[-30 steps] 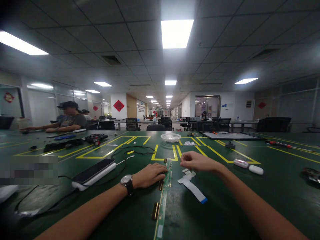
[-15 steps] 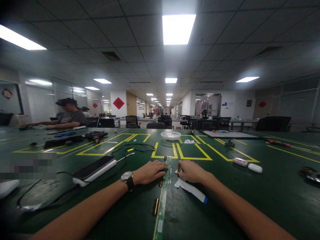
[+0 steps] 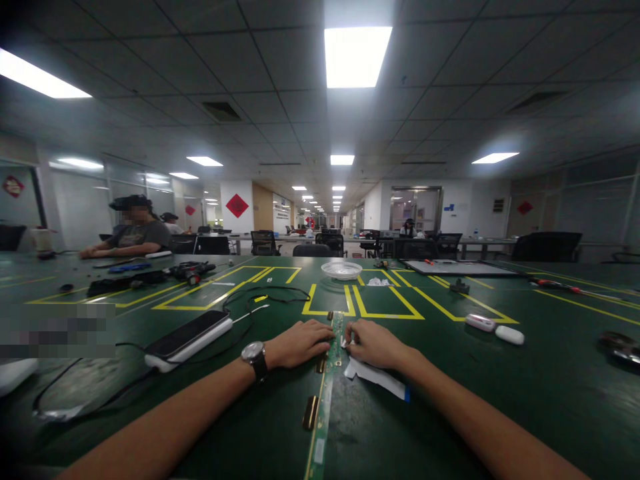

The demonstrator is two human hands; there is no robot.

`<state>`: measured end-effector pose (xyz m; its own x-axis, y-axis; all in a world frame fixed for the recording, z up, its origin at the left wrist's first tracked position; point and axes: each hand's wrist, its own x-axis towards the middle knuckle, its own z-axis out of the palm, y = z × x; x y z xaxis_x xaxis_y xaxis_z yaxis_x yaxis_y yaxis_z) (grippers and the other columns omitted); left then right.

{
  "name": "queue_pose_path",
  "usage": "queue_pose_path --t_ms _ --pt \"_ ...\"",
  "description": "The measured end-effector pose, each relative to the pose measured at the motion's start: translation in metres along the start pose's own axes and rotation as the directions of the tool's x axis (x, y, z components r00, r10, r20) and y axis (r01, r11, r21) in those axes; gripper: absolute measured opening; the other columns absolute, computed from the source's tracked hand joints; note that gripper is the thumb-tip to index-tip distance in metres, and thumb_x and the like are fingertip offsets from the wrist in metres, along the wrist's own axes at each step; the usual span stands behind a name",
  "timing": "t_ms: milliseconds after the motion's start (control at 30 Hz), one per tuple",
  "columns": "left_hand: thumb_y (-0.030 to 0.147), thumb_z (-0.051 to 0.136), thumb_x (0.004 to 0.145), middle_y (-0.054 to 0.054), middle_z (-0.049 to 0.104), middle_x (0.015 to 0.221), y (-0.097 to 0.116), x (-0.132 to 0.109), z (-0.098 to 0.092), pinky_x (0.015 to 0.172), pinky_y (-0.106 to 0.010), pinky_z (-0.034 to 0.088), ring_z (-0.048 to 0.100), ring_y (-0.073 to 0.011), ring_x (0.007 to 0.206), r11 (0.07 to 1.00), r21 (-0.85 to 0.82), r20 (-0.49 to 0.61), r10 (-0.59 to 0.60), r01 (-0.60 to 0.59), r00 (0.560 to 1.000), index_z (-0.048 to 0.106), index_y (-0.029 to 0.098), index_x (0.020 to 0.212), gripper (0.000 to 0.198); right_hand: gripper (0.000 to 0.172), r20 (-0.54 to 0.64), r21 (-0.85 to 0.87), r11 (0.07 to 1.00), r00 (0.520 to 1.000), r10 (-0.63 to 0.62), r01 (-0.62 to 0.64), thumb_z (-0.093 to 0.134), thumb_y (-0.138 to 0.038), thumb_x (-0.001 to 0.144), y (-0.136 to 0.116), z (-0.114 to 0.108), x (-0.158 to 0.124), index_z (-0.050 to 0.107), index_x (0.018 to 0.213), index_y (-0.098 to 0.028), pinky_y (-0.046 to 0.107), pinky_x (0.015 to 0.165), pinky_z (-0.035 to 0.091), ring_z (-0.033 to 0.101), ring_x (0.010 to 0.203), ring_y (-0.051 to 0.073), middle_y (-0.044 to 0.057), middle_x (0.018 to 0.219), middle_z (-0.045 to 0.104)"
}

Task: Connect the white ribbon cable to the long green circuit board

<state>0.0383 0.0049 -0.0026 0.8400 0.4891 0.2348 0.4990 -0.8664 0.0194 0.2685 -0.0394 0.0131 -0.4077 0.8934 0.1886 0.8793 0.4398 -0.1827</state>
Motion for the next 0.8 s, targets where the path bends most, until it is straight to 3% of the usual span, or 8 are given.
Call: queue_pose_path --t_ms 800 --pt "0.044 0.037 0.102 -0.005 0.058 0.134 -0.0038 -0.0001 0.0027 0.091 -0.034 0.045 0.053 -0.0241 0.120 1.000 -0.003 -0.006 0.004 -0.004 1.000 0.054 0.027 0.130 0.037 0.018 0.028 -0.015 0.999 0.999 0.028 -0.028 0.057 -0.023 0.079 0.0070 0.0015 0.0014 0.066 0.094 -0.022 0.026 0.067 0.039 0.059 0.080 0.020 0.004 0.088 0.065"
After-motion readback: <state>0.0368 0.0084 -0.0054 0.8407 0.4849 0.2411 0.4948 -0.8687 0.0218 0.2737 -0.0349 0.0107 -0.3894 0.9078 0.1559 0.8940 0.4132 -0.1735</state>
